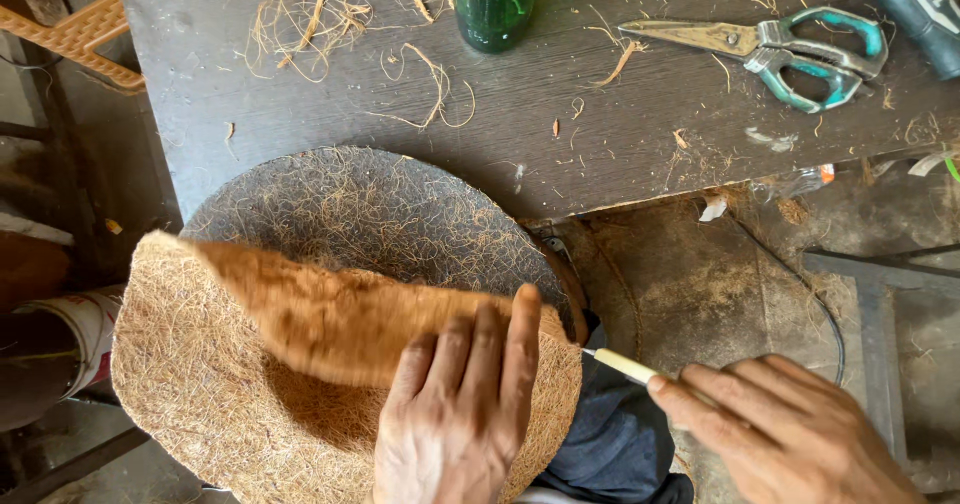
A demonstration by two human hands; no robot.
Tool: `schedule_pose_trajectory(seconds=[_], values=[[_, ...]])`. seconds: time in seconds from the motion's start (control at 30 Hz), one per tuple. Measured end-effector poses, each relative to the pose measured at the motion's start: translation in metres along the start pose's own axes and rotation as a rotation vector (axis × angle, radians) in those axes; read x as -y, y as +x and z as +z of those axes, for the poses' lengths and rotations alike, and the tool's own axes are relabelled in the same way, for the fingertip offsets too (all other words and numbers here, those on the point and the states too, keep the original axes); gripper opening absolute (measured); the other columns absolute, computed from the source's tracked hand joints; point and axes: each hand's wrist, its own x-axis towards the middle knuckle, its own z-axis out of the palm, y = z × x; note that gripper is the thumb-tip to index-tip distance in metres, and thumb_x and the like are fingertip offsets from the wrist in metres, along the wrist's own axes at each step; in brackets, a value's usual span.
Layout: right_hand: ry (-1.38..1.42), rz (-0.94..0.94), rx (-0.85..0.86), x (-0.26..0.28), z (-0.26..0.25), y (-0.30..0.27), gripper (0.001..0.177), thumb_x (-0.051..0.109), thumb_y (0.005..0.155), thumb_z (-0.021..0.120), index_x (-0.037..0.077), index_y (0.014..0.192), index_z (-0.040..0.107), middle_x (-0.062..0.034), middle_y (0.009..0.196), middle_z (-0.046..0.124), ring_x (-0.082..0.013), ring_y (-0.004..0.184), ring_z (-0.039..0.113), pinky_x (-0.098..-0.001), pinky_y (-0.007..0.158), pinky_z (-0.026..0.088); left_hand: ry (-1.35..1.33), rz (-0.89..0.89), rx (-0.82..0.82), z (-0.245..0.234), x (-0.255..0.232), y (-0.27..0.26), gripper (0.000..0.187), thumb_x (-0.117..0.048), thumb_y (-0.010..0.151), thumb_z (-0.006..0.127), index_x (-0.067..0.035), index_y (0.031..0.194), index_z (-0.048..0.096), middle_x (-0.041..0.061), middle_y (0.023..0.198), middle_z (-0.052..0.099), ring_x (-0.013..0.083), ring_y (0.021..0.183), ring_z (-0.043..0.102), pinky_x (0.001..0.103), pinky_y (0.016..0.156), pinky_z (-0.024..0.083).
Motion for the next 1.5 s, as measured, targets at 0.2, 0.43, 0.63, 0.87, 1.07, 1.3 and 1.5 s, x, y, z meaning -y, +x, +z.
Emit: schedule_pose_trajectory(seconds=[0.2, 0.43, 0.63, 0.87, 1.07, 1.3, 1.5], values=[[0.332, 0.327, -0.201, -0.033, -0.001, 0.011, 0.03, 0.004, 0.085, 0.066, 0.008, 0.115, 0.068, -0.0058, 0.089, 0.074, -0.0119, 0.07, 0.07, -0.0258, 0.071, 0.058, -0.031, 0.027, -0.191, 0.004, 0.005, -0.025, 0.015, -0.012, 0.099, 0.055, -0.009, 0.105, 0.069, 0.007, 0.093, 0.069, 0.0194, 0.076, 0.066, 0.033, 0.066, 0.052], [0.495, 0.139, -0.057, -0.045, 0.028, 0.089, 0.024, 0.008, 0.092, 0.06, 0.003, 0.115, 0.068, -0.0057, 0.098, 0.073, -0.0163, 0.079, 0.07, -0.0294, 0.075, 0.054, -0.018, 0.023, -0.187, 0.02, 0.004, -0.065, 0.014, -0.022, 0.099, 0.061, -0.013, 0.106, 0.069, 0.002, 0.098, 0.071, 0.0153, 0.078, 0.067, 0.03, 0.066, 0.051], [0.47, 0.03, 0.022, -0.046, 0.035, 0.098, 0.027, 0.008, 0.093, 0.06, 0.006, 0.12, 0.064, -0.0061, 0.096, 0.07, -0.0183, 0.072, 0.066, -0.0328, 0.068, 0.054, -0.053, 0.022, -0.163, 0.025, 0.006, -0.077, 0.02, -0.019, 0.101, 0.051, -0.013, 0.11, 0.069, 0.003, 0.105, 0.071, 0.0154, 0.081, 0.068, 0.03, 0.067, 0.051], [0.518, 0.117, 0.152, -0.062, 0.024, 0.053, 0.032, 0.009, 0.09, 0.06, 0.011, 0.12, 0.068, -0.0015, 0.091, 0.072, -0.0142, 0.065, 0.067, -0.0304, 0.061, 0.054, -0.082, 0.04, -0.214, 0.023, 0.011, -0.08, 0.014, -0.019, 0.099, 0.059, -0.013, 0.109, 0.068, 0.004, 0.105, 0.071, 0.0141, 0.082, 0.07, 0.028, 0.066, 0.052], [0.484, 0.125, 0.036, -0.053, 0.03, 0.059, 0.028, 0.009, 0.089, 0.062, 0.008, 0.117, 0.068, -0.0037, 0.097, 0.073, -0.0143, 0.071, 0.07, -0.0285, 0.067, 0.057, -0.06, 0.069, -0.216, 0.021, 0.013, -0.085, 0.014, -0.018, 0.098, 0.063, -0.013, 0.11, 0.067, 0.003, 0.106, 0.072, 0.0141, 0.084, 0.07, 0.029, 0.068, 0.052], [0.452, 0.196, 0.127, -0.052, 0.024, 0.028, 0.031, 0.016, 0.09, 0.06, 0.015, 0.119, 0.069, -0.0002, 0.096, 0.073, -0.0155, 0.069, 0.069, -0.0302, 0.066, 0.054, -0.056, 0.067, -0.213, 0.021, 0.015, -0.093, 0.014, -0.016, 0.098, 0.061, -0.014, 0.11, 0.068, 0.003, 0.106, 0.072, 0.0136, 0.085, 0.07, 0.029, 0.07, 0.051], [0.494, 0.153, 0.053, -0.042, 0.029, 0.039, 0.028, 0.009, 0.092, 0.059, 0.009, 0.119, 0.067, -0.0043, 0.097, 0.07, -0.0152, 0.07, 0.068, -0.0289, 0.063, 0.053, -0.04, 0.07, -0.215, 0.023, 0.015, -0.098, 0.014, -0.021, 0.095, 0.071, -0.016, 0.109, 0.07, 0.001, 0.106, 0.072, 0.013, 0.084, 0.069, 0.029, 0.07, 0.052]])
